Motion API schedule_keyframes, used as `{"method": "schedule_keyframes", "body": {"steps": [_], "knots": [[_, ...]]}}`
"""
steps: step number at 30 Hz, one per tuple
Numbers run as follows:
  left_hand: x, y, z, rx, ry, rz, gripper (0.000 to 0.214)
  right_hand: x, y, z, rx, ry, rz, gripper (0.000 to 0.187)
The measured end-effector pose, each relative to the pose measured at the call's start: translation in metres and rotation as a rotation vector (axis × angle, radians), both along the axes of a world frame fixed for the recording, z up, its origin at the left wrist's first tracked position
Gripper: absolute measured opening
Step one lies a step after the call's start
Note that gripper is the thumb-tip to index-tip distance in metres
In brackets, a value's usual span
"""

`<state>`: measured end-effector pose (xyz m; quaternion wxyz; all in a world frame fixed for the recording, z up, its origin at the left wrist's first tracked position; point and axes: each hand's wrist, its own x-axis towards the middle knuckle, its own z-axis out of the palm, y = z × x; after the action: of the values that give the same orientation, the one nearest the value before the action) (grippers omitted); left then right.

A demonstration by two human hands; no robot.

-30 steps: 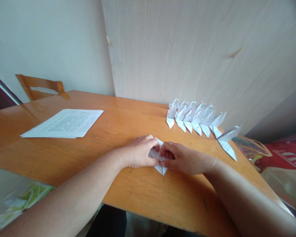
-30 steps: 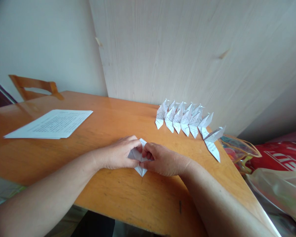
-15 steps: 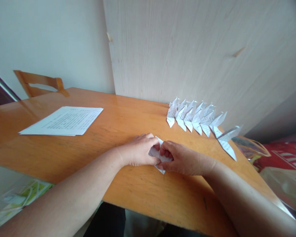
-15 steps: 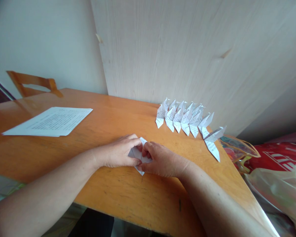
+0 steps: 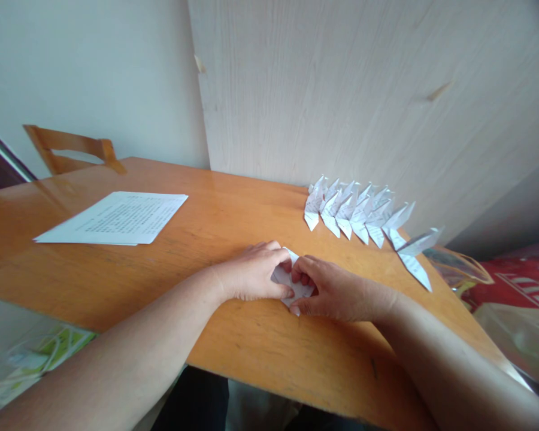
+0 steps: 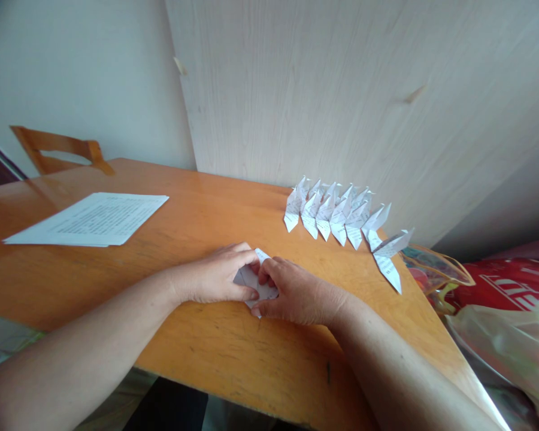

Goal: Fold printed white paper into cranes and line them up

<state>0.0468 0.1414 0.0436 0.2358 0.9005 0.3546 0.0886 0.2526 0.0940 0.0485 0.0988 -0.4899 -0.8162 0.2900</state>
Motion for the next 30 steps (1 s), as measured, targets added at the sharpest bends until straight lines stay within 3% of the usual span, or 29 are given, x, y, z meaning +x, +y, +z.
{"method": "schedule_keyframes", "body": {"steps": [10,17,30], "knots": [[-0.0015,0.0009,-0.002,-0.005,-0.002,-0.007,0.032,0.007,-0.0036,0.0073,-0.086,0.008,0.041,0.05],[-0.002,0.0,0.0017,-0.03,0.008,-0.009,0.032,0.0039,-0.0038,0.0017,-0.051,0.043,-0.002,0.025],[0.0025,-0.0061,0.0026,0.027,0.049,0.045,0.051,0.0035,-0.0034,0.0034,-0.019,0.037,0.002,0.03]]}}
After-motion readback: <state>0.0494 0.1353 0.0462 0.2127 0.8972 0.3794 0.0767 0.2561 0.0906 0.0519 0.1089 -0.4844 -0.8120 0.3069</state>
